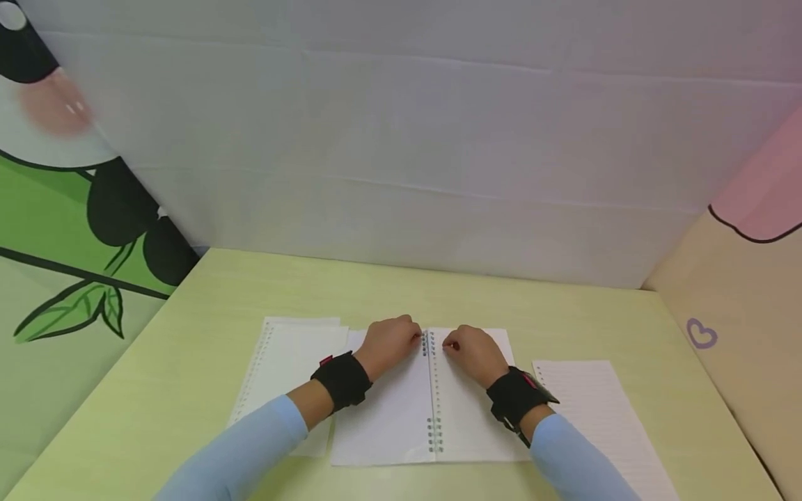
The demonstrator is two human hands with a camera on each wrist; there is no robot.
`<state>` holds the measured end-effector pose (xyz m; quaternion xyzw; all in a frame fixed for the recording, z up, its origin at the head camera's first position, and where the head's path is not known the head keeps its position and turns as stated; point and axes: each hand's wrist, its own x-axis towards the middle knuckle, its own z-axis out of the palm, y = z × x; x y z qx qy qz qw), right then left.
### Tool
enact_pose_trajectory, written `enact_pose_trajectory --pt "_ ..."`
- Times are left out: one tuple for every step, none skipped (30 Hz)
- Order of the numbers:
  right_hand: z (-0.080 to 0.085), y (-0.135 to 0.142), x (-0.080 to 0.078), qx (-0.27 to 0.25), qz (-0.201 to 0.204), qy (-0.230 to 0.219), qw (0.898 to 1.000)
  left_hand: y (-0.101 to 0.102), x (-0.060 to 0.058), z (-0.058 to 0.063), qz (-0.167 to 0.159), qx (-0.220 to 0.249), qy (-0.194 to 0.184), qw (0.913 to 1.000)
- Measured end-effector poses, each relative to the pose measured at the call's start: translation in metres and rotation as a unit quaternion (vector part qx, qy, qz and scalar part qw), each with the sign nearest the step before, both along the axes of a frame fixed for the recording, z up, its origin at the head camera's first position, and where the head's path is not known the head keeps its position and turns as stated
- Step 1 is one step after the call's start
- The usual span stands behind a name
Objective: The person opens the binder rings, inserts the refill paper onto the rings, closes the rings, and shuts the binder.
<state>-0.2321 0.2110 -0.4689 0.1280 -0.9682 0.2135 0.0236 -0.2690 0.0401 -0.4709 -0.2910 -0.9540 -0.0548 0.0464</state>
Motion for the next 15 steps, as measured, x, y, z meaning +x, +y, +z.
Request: enact_pose_trajectory --pt "0.000 0.000 0.005 -0.002 0.001 -0.003 1.000 -0.002 0.004 0.000 -0.003 0.001 -0.001 1.0000" --pt "0.000 -0.001 0.010 -0.004 0.001 -0.006 1.000 -0.004 0.008 0.000 -0.007 0.005 -0.004 1.0000" --pt "0.000 -0.001 0.015 -0.007 0.002 -0.010 1.000 -0.006 0.013 0.000 -0.013 0.011 -0.008 0.9998" --pt "0.000 -0.002 0.020 -0.012 0.002 -0.014 1.000 -0.008 0.018 0.001 -0.019 0.015 -0.012 0.9996" --pt "-0.001 -0.002 0.025 -0.015 -0.001 -0.019 1.000 -0.009 0.023 0.001 -0.025 0.019 -0.018 0.9993" --pt "-0.002 -0.002 0.031 -0.016 -0.001 -0.022 1.000 -0.011 0.029 0.001 -0.031 0.024 -0.027 0.9989" --pt "-0.002 -0.003 0.036 -0.018 -0.002 -0.027 0.999 -0.013 0.034 0.001 -0.037 0.030 -0.037 0.9982" --pt "-0.002 -0.004 0.041 -0.020 -0.001 -0.031 0.999 -0.014 0.039 0.000 -0.042 0.036 -0.048 0.9973" --pt "-0.003 -0.004 0.046 -0.022 0.001 -0.034 0.999 -0.015 0.044 -0.001 -0.047 0.041 -0.060 0.9962" --pt "-0.003 -0.004 0.051 -0.025 0.002 -0.037 0.999 -0.017 0.049 -0.002 -0.051 0.044 -0.071 0.9952" --pt "-0.004 -0.005 0.056 -0.026 0.004 -0.040 0.999 -0.018 0.053 -0.004 -0.055 0.049 -0.082 0.9939" --pt "-0.004 -0.005 0.061 -0.028 0.007 -0.043 0.999 -0.018 0.058 -0.005 -0.058 0.051 -0.092 0.9927" --pt "-0.004 -0.005 0.065 -0.031 0.008 -0.045 0.998 -0.019 0.062 -0.006 -0.062 0.053 -0.102 0.9915" --pt "-0.004 -0.006 0.069 -0.033 0.010 -0.047 0.998 -0.020 0.067 -0.006 -0.065 0.054 -0.109 0.9904" --pt "-0.005 -0.006 0.073 -0.036 0.011 -0.049 0.998 -0.020 0.071 -0.006 -0.069 0.054 -0.115 0.9895"
